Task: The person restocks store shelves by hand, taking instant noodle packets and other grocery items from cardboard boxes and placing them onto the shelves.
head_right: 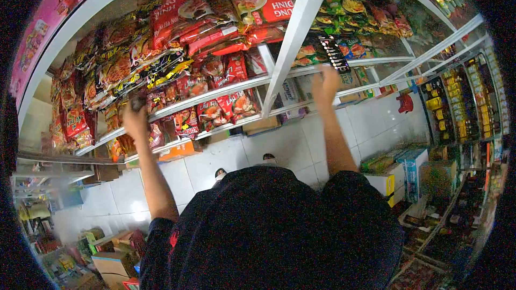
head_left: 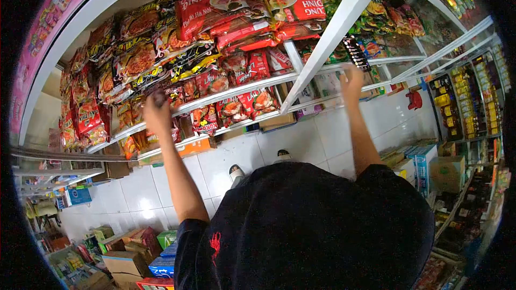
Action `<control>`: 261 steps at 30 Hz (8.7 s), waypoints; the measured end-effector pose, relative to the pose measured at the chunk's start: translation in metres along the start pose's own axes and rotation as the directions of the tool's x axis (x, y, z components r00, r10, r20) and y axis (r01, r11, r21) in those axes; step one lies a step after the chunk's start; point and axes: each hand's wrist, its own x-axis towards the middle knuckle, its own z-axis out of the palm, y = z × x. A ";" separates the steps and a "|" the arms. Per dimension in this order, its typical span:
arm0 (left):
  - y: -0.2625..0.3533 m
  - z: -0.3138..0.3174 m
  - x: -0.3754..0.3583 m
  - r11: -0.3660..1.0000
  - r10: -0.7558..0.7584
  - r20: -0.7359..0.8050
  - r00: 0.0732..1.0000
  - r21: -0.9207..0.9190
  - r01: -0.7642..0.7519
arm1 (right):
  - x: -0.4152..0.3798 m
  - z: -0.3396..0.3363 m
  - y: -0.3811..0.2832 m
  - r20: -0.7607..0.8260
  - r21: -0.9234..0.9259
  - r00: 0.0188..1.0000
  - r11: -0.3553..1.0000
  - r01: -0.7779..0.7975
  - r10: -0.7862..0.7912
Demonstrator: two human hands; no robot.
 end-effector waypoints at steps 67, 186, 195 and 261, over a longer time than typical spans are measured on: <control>0.115 0.046 -0.047 0.601 0.223 0.564 0.795 -0.722 0.343 | -0.033 0.109 -0.220 0.326 0.207 0.894 0.946 0.249 -0.307; 0.052 0.037 -0.033 0.982 0.168 0.049 0.985 -0.092 -0.163 | 0.124 0.077 0.239 0.824 -0.075 0.276 0.579 -0.812 0.495; 0.036 0.040 -0.032 0.986 0.107 -0.012 0.994 -0.127 -0.108 | 0.112 0.116 0.366 0.802 0.274 0.522 0.598 -0.753 0.290; -0.022 0.002 -0.001 0.970 -0.109 -0.082 0.991 0.210 0.124 | -0.061 0.025 -0.085 0.449 0.388 0.893 0.902 -0.192 -0.003</control>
